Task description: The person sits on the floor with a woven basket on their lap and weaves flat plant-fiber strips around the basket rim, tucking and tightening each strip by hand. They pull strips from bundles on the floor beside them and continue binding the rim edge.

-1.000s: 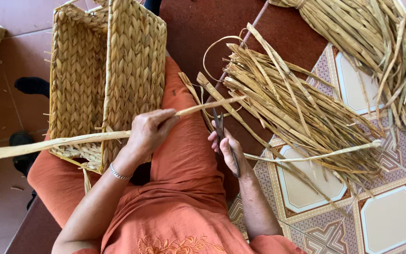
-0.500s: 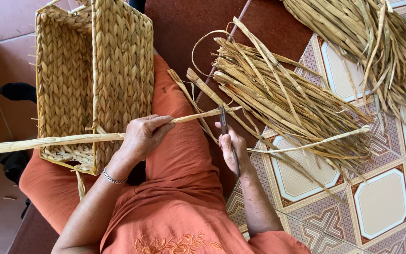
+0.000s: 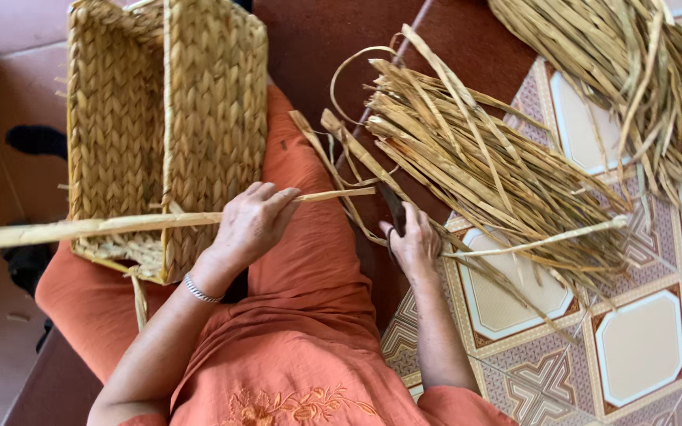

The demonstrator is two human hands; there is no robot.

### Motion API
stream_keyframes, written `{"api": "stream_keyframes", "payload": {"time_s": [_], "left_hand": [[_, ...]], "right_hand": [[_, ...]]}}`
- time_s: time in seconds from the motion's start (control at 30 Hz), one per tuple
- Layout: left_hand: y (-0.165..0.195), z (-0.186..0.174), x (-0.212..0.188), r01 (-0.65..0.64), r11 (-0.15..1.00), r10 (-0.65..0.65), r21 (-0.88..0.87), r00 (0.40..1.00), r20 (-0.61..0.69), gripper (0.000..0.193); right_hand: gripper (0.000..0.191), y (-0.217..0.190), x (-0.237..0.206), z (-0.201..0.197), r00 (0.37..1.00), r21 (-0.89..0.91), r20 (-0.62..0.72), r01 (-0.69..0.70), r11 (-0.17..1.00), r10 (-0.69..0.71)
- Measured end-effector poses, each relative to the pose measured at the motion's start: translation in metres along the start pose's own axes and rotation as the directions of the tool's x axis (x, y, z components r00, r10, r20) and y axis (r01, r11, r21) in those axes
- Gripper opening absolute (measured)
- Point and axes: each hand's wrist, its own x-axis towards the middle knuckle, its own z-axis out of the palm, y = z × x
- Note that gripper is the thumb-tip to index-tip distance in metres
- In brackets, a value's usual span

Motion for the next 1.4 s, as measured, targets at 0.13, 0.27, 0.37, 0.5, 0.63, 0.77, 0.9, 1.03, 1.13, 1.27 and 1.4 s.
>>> {"api": "stream_keyframes", "payload": {"time_s": [0.13,0.27,0.37,0.5,0.63,0.77,0.9,1.03,1.13,1.27,1.4], "left_hand": [[-0.003,0.011,-0.009,-0.083,0.988,0.083,0.131,0.997,-0.002,0.014],[0.006,0.018,-0.018,-0.145,0.976,0.144,0.160,0.989,0.018,0.022],[0.018,0.020,-0.018,-0.144,0.971,0.120,0.189,0.984,0.134,0.025],[0.028,0.012,-0.020,-0.252,0.963,0.258,0.096,0.964,-0.058,0.039],[0.033,0.002,-0.042,-0.281,0.958,0.259,-0.049,0.929,-0.265,0.036],[0.025,-0.003,-0.086,-0.035,0.907,-0.112,-0.420,0.940,-0.322,0.020],[-0.012,-0.013,-0.125,0.420,0.141,-0.615,-0.896,0.746,0.253,0.037],[-0.028,-0.017,-0.141,0.465,0.014,-0.665,-0.885,0.665,0.339,0.047],[-0.023,-0.010,-0.134,0.295,-0.018,-0.639,-0.955,0.731,0.238,0.049],[-0.021,-0.003,-0.123,0.097,-0.105,-0.669,-0.990,0.729,0.142,0.042],[-0.024,-0.006,-0.120,0.018,0.020,-0.703,-1.000,0.712,-0.001,0.028]], "right_hand": [[0.072,0.004,-0.010,0.001,0.999,-0.131,0.032,-0.011,0.991,0.015],[0.061,-0.010,-0.007,-0.007,0.980,-0.245,0.080,-0.159,0.956,0.184],[0.034,-0.034,-0.010,-0.017,0.941,0.017,-0.216,0.271,0.962,-0.261],[0.027,-0.076,-0.014,-0.015,0.828,0.143,-0.166,0.558,0.817,-0.536],[0.019,-0.088,-0.028,-0.014,0.966,0.528,0.072,0.175,0.831,-0.249],[0.016,-0.071,-0.027,-0.015,0.924,0.617,0.365,-0.150,0.773,-0.112],[0.015,-0.050,-0.029,-0.029,0.871,0.594,0.402,-0.013,0.804,-0.283],[0.013,-0.038,-0.023,-0.042,0.753,0.525,0.529,0.071,0.848,-0.391],[0.014,-0.033,-0.020,-0.050,0.680,0.414,0.631,0.113,0.903,-0.374],[0.020,-0.048,-0.016,-0.058,0.688,-0.017,0.700,0.284,0.959,-0.192],[0.038,-0.096,-0.011,-0.076,0.728,0.076,0.613,0.333,0.940,-0.307]]}}
